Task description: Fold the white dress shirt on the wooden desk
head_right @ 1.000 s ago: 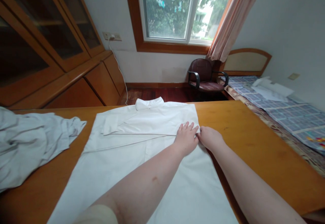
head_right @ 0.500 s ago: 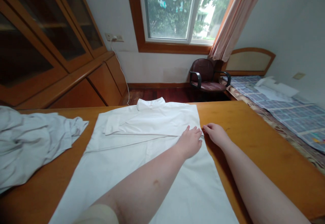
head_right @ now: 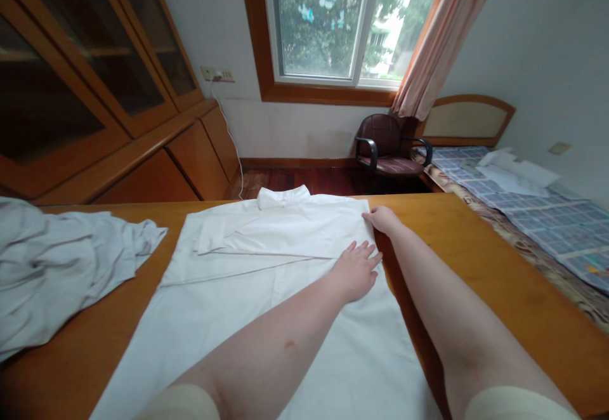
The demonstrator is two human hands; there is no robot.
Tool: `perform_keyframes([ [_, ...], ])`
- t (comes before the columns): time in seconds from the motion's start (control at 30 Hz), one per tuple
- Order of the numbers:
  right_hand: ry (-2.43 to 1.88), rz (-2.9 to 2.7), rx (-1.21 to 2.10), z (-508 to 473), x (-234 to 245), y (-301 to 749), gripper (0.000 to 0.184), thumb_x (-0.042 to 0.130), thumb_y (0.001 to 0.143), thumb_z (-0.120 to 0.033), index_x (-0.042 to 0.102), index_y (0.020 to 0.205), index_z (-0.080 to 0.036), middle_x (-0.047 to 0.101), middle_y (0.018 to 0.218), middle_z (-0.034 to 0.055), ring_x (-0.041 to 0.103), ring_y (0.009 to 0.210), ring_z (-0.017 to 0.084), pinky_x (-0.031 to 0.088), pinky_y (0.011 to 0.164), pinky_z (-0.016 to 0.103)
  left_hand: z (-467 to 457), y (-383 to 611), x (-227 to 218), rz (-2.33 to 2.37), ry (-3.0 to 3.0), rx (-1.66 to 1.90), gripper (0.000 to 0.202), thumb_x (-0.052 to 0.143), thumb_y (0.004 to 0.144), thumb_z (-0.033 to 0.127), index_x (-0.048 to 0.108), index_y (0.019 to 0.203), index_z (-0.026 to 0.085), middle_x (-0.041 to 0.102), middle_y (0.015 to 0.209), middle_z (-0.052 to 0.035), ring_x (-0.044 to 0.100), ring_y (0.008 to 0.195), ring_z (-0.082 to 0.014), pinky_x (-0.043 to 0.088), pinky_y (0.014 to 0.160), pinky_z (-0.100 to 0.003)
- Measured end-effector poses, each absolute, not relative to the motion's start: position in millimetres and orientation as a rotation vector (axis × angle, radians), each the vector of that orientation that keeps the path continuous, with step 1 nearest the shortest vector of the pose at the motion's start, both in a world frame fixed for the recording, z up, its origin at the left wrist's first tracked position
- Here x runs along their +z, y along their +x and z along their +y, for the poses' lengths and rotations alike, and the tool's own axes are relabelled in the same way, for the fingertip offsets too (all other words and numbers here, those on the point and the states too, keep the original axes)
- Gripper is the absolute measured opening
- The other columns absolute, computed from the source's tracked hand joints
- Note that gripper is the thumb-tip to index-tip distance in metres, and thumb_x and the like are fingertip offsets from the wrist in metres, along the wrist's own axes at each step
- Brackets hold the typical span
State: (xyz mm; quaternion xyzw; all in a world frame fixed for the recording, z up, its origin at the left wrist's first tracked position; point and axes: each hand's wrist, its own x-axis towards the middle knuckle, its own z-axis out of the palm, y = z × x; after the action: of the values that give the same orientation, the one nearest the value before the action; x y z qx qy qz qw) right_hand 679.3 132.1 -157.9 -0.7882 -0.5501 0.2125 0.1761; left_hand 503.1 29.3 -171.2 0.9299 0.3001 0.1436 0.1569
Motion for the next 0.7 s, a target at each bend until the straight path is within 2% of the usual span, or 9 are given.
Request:
perform_keyframes([
  [0.23,-2.107,-1.562,0.563,145,-171,686,0.029,0.057,0.074,-0.046,0.059,0.074,-0.018,0.057,0.063,-0.0013,0.048,0.059,0.012,0.037,0.057,0.023,30,506,-170,0.946,2.614,0.303,0.051,0.032,0.090,0.032,0.037,0.139,0.018,0.030,0.149,-0.0068,0.019,0.139,-0.0248,0.011,0.113,-0.046],
  [0.53,-2.255,-1.555,0.224,137,-171,672,0.029,0.056,0.076,-0.046,0.067,0.081,-0.021,0.067,0.083,0.0043,0.058,0.075,0.019,0.037,0.062,0.027,28,506,-169,0.906,2.657,0.246,0.056,0.023,0.091,0.031,0.028,0.142,0.009,0.026,0.150,-0.0100,0.019,0.139,-0.0211,0.009,0.113,-0.045],
  [0.7,-2.319,-1.427,0.197,142,-171,666,0.028,0.054,0.078,-0.043,0.067,0.088,-0.021,0.068,0.090,0.0070,0.059,0.081,0.023,0.041,0.066,0.030,27,506,-171,0.932,2.646,0.291,0.061,0.026,0.090,0.036,0.023,0.143,0.006,0.028,0.149,-0.0110,0.020,0.138,-0.0205,0.011,0.114,-0.043],
])
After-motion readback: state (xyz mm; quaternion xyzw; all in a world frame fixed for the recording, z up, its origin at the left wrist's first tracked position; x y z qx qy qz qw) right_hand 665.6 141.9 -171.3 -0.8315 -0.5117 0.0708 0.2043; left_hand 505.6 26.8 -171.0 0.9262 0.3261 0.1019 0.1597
